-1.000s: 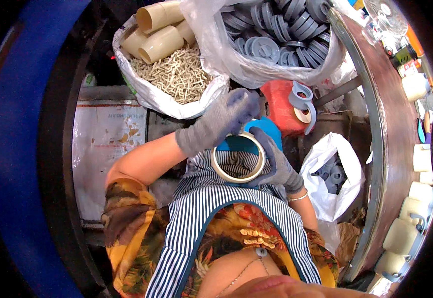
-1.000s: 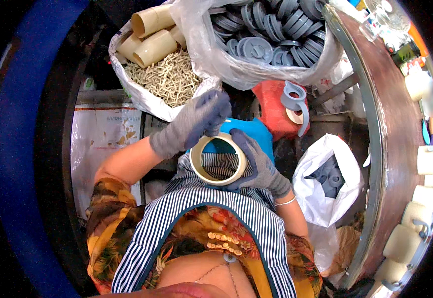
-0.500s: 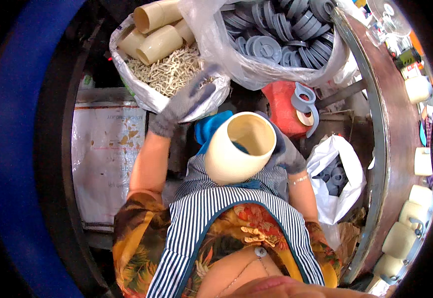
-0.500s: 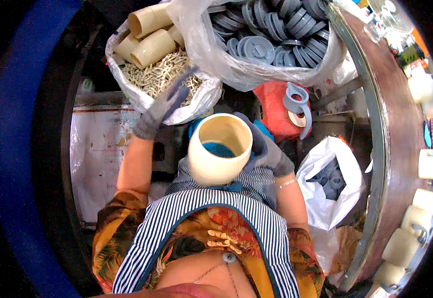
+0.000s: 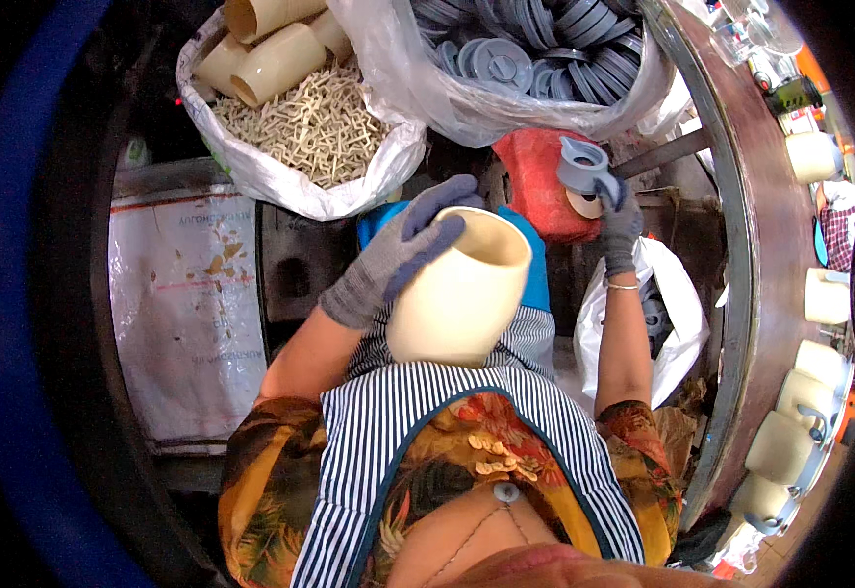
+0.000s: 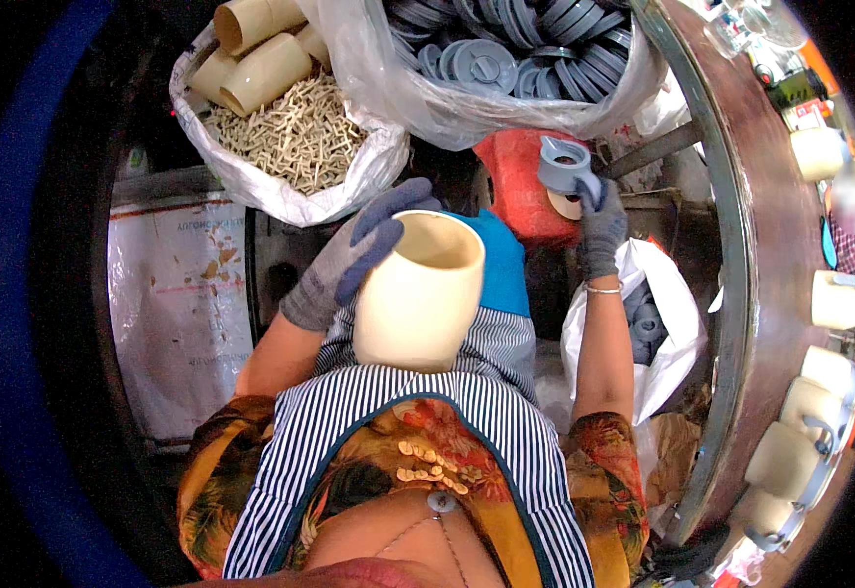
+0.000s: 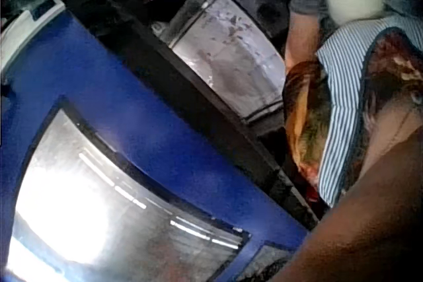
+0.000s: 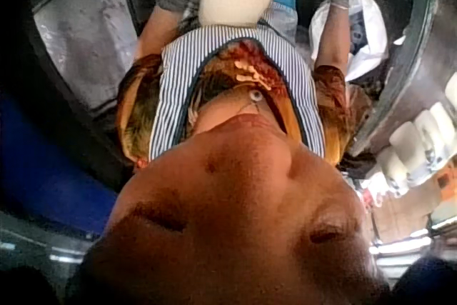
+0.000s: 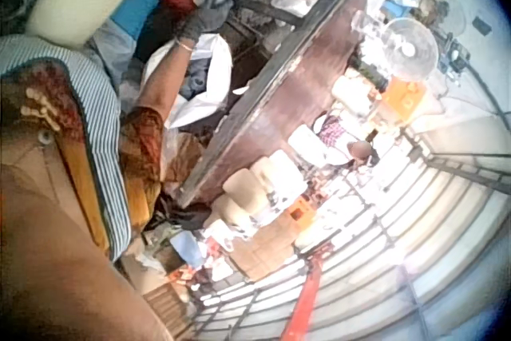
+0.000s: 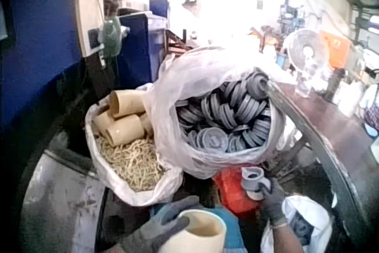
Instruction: The person repeatedly picks up a beige plastic container and a grey lid from nearby bags. They align the lid with the container opening and press it down to secure it. The person then places the assembled container aside and repeats the process with new parts.
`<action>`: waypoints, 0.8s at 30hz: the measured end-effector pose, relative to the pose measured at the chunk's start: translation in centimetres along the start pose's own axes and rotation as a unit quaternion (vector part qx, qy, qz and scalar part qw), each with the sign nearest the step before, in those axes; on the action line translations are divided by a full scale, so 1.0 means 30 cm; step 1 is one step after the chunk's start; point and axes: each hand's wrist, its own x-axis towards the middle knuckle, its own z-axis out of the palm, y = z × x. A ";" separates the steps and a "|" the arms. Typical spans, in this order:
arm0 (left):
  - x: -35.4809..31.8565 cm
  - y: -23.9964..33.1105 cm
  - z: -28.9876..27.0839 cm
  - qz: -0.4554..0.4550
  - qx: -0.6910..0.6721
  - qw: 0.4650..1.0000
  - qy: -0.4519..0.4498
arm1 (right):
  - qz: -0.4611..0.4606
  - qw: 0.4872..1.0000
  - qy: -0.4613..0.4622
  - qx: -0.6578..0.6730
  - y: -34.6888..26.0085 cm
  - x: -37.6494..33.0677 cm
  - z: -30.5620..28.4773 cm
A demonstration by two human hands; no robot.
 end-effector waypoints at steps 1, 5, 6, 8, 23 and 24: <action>-0.002 0.001 -0.032 -0.036 0.002 0.999 -0.005 | -0.019 0.999 0.034 0.013 -0.036 0.024 -0.030; 0.004 -0.042 -0.088 -0.032 0.102 0.994 -0.035 | 0.213 0.821 -0.197 0.493 -0.383 -0.005 -0.268; 0.007 -0.045 -0.075 -0.036 0.103 0.993 -0.034 | 0.272 0.794 -0.230 0.493 -0.453 -0.042 -0.287; 0.017 -0.056 -0.063 -0.024 0.094 0.995 -0.027 | 0.359 0.716 -0.287 0.524 -0.578 -0.097 -0.301; 0.058 -0.186 -0.152 0.034 0.139 0.988 -0.059 | 0.367 0.733 -0.282 0.498 -0.621 -0.134 -0.213; 0.059 -0.137 -0.124 0.014 0.102 0.993 -0.058 | 0.365 0.733 -0.280 0.501 -0.618 -0.137 -0.206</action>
